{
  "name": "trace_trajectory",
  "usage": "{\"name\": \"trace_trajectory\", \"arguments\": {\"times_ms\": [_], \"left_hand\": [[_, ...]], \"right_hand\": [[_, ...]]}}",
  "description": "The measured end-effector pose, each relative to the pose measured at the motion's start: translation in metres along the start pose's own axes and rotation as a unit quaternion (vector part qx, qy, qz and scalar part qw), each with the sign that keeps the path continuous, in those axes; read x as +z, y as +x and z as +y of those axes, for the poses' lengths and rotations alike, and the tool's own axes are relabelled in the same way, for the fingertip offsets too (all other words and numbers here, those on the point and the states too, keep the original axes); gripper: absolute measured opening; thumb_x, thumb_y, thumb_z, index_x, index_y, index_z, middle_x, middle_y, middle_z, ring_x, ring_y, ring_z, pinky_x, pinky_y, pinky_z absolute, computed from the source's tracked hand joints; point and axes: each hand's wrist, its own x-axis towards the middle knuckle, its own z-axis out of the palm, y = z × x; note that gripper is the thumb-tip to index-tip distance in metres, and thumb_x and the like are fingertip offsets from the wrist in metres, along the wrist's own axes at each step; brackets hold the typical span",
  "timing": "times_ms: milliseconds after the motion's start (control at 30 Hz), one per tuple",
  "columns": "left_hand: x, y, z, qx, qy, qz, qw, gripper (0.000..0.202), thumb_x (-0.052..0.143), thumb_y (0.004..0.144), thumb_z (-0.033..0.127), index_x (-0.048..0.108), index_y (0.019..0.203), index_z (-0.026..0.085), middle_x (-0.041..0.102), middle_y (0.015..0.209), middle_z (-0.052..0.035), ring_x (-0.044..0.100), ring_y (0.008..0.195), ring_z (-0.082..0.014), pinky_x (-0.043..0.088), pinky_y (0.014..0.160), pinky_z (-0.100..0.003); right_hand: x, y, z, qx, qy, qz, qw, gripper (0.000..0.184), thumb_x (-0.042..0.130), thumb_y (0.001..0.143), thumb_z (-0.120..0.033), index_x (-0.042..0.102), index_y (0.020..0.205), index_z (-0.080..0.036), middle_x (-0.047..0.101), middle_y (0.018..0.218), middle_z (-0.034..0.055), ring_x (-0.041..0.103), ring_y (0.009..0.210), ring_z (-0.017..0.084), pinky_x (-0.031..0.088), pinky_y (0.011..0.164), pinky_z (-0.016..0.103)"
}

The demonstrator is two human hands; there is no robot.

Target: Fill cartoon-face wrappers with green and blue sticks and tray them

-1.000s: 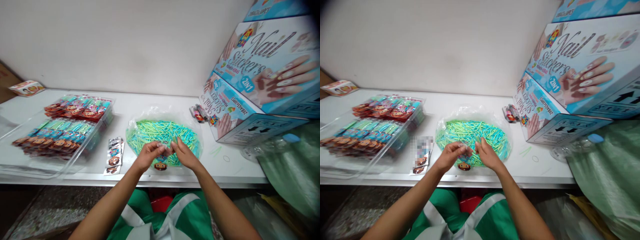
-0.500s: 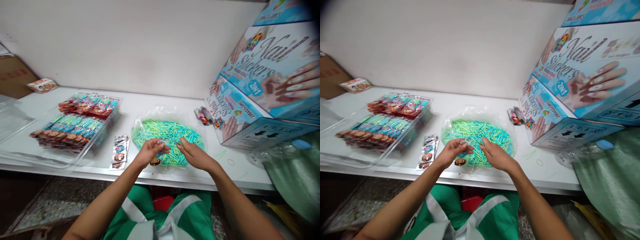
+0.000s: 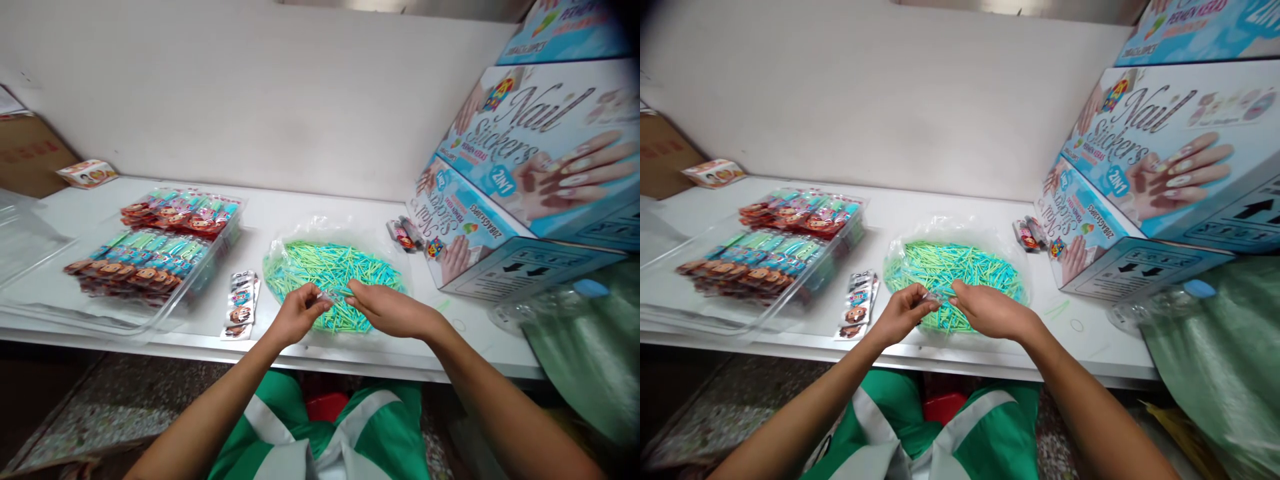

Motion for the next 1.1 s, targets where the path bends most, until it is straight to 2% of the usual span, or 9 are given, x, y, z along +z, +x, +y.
{"name": "trace_trajectory", "arguments": {"times_ms": [333, 467, 533, 633, 700, 800, 933, 1000, 1100], "left_hand": [[-0.004, -0.008, -0.002, 0.062, 0.135, 0.005, 0.989, 0.025, 0.054, 0.081, 0.041, 0.053, 0.075, 0.016, 0.050, 0.063, 0.0024, 0.043, 0.060, -0.0109, 0.031, 0.057, -0.023], [-0.005, -0.011, 0.002, 0.120, 0.247, -0.011, 0.961, 0.019, 0.047, 0.086, 0.035, 0.054, 0.081, 0.018, 0.056, 0.071, -0.0011, 0.050, 0.067, -0.0143, 0.034, 0.063, -0.025], [-0.004, -0.011, 0.004, 0.153, 0.300, -0.031, 0.941, 0.017, 0.043, 0.088, 0.031, 0.055, 0.087, 0.019, 0.059, 0.077, -0.0043, 0.054, 0.073, -0.0171, 0.036, 0.067, -0.027], [-0.001, -0.011, 0.007, 0.164, 0.330, -0.070, 0.927, 0.017, 0.042, 0.088, 0.029, 0.055, 0.094, 0.019, 0.061, 0.081, -0.0074, 0.056, 0.080, -0.0201, 0.038, 0.071, -0.029], [0.002, -0.014, 0.009, 0.150, 0.321, -0.089, 0.931, 0.016, 0.045, 0.087, 0.030, 0.055, 0.093, 0.020, 0.061, 0.080, -0.0075, 0.057, 0.080, -0.0209, 0.039, 0.071, -0.028], [0.006, -0.020, 0.008, 0.123, 0.274, -0.107, 0.948, 0.018, 0.047, 0.086, 0.035, 0.055, 0.087, 0.019, 0.060, 0.074, -0.0060, 0.057, 0.073, -0.0194, 0.040, 0.066, -0.027], [0.010, -0.024, 0.000, 0.043, 0.148, -0.114, 0.982, 0.028, 0.037, 0.089, 0.041, 0.051, 0.079, 0.018, 0.057, 0.066, -0.0023, 0.052, 0.055, -0.0128, 0.037, 0.053, -0.023], [0.012, -0.024, -0.004, 0.000, 0.061, -0.123, 0.991, 0.032, 0.037, 0.089, 0.046, 0.048, 0.079, 0.018, 0.057, 0.066, -0.0011, 0.050, 0.050, -0.0103, 0.037, 0.049, -0.021], [0.016, -0.023, -0.006, -0.042, -0.034, -0.153, 0.987, 0.034, 0.042, 0.086, 0.050, 0.047, 0.085, 0.017, 0.058, 0.069, -0.0009, 0.050, 0.048, -0.0086, 0.036, 0.047, -0.020]], "right_hand": [[0.000, 0.001, -0.008, -0.008, -0.080, -0.047, 0.996, 0.019, 0.036, 0.093, -0.034, 0.048, 0.093, -0.019, 0.064, 0.076, 0.0084, 0.058, 0.064, 0.020, 0.028, 0.052, 0.026], [0.006, 0.003, -0.011, 0.001, -0.103, -0.067, 0.992, 0.018, 0.039, 0.091, -0.026, 0.052, 0.098, -0.017, 0.066, 0.077, 0.0114, 0.061, 0.065, 0.022, 0.030, 0.052, 0.027], [0.010, 0.004, -0.013, 0.005, -0.103, -0.071, 0.992, 0.025, 0.042, 0.087, -0.018, 0.051, 0.110, -0.015, 0.068, 0.080, 0.0130, 0.062, 0.067, 0.024, 0.032, 0.052, 0.028], [0.017, 0.007, -0.013, 0.011, -0.065, -0.054, 0.996, 0.052, 0.048, 0.078, -0.011, 0.042, 0.129, -0.015, 0.069, 0.083, 0.0130, 0.063, 0.070, 0.024, 0.036, 0.054, 0.028], [0.019, 0.009, -0.012, 0.016, -0.023, -0.042, 0.999, 0.061, 0.051, 0.075, -0.011, 0.038, 0.135, -0.016, 0.070, 0.083, 0.0114, 0.064, 0.071, 0.024, 0.038, 0.056, 0.028], [0.013, 0.013, -0.007, -0.003, 0.028, -0.060, 0.998, 0.064, 0.054, 0.075, -0.016, 0.037, 0.137, -0.017, 0.070, 0.090, 0.0107, 0.064, 0.080, 0.024, 0.042, 0.062, 0.028], [0.001, 0.019, -0.001, -0.075, 0.107, -0.082, 0.988, 0.045, 0.055, 0.082, -0.033, 0.049, 0.125, -0.022, 0.064, 0.109, 0.0085, 0.060, 0.094, 0.021, 0.043, 0.073, 0.027], [0.001, 0.023, -0.001, -0.072, 0.130, -0.028, 0.989, 0.029, 0.045, 0.089, -0.037, 0.057, 0.109, -0.021, 0.065, 0.099, 0.0060, 0.059, 0.086, 0.017, 0.042, 0.073, 0.027], [0.013, 0.032, -0.005, -0.046, 0.139, 0.069, 0.987, 0.029, 0.035, 0.093, -0.035, 0.058, 0.084, -0.018, 0.060, 0.077, 0.0026, 0.053, 0.070, 0.014, 0.040, 0.066, 0.027]]}}
